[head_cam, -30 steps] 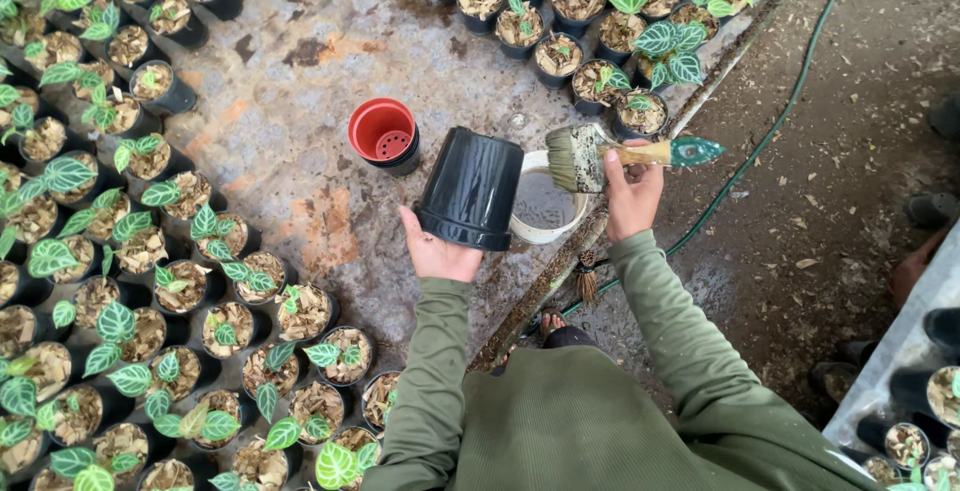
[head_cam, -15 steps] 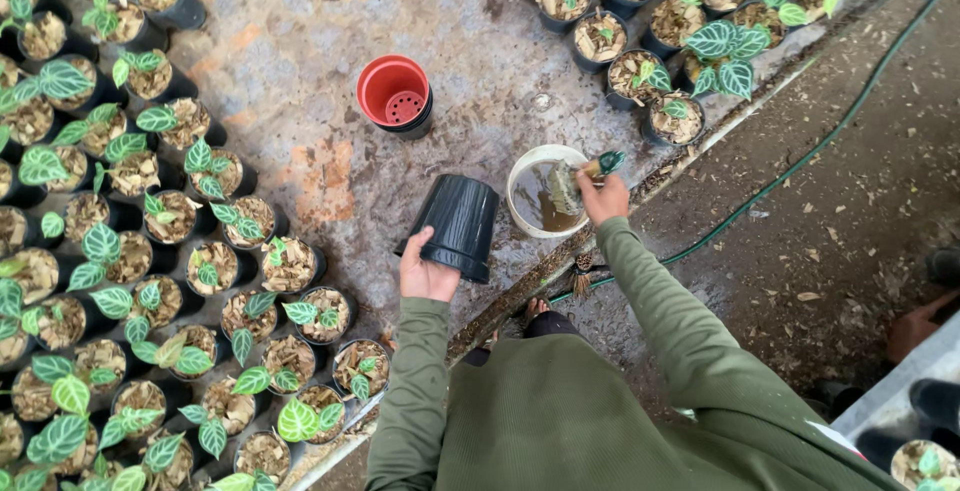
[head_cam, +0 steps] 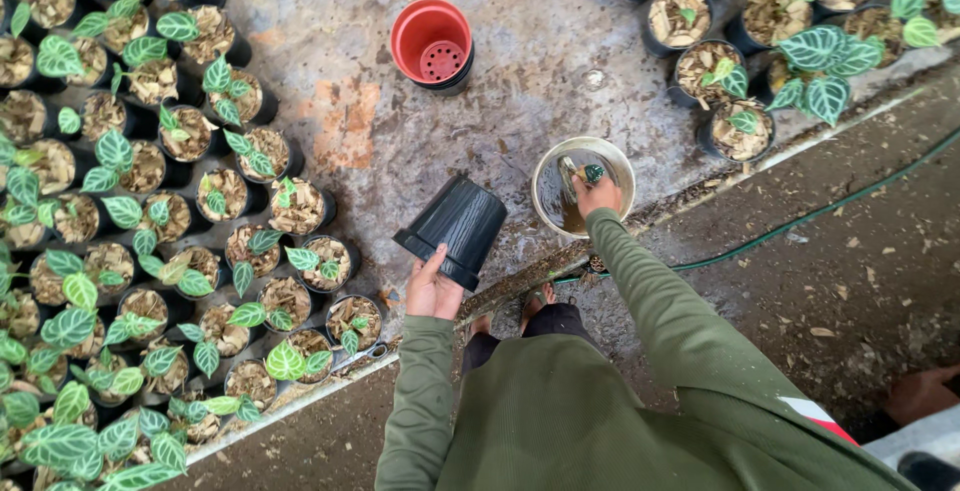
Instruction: The person holds a black plastic plant pot and uses a paintbrush to apply a white substance from a bucket onto the pot's exterior and interior surfaces. The person rotates the pot to cover different areas, including the drainage holes.
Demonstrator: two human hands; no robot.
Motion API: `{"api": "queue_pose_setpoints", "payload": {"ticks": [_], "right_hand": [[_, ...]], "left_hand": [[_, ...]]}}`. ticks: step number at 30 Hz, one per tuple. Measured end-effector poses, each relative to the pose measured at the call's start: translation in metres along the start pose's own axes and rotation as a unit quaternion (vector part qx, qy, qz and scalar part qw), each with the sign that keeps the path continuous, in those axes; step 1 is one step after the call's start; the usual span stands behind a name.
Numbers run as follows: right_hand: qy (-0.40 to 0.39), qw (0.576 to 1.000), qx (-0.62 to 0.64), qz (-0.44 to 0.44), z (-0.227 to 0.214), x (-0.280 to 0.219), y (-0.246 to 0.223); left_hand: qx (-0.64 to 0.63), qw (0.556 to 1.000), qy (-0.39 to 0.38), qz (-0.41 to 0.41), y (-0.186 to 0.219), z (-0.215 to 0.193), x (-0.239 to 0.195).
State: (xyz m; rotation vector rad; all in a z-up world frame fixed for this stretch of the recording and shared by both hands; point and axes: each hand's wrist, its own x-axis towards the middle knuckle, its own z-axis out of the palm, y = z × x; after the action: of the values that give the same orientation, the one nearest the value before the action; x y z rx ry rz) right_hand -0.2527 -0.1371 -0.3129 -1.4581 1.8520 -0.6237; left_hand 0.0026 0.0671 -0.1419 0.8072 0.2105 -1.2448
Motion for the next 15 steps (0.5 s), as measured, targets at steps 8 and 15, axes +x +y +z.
{"api": "queue_pose_setpoints", "payload": {"ticks": [8, 15], "right_hand": [[0.008, 0.987, 0.101, 0.122, -0.007, 0.006, 0.011], [0.028, 0.803, 0.5, 0.323, -0.078, 0.0, 0.015]], "left_hand": [[0.069, 0.996, -0.021, 0.049, -0.006, 0.001, 0.001], [-0.006, 0.999, -0.033, -0.036, -0.02, 0.018, 0.026]]}}
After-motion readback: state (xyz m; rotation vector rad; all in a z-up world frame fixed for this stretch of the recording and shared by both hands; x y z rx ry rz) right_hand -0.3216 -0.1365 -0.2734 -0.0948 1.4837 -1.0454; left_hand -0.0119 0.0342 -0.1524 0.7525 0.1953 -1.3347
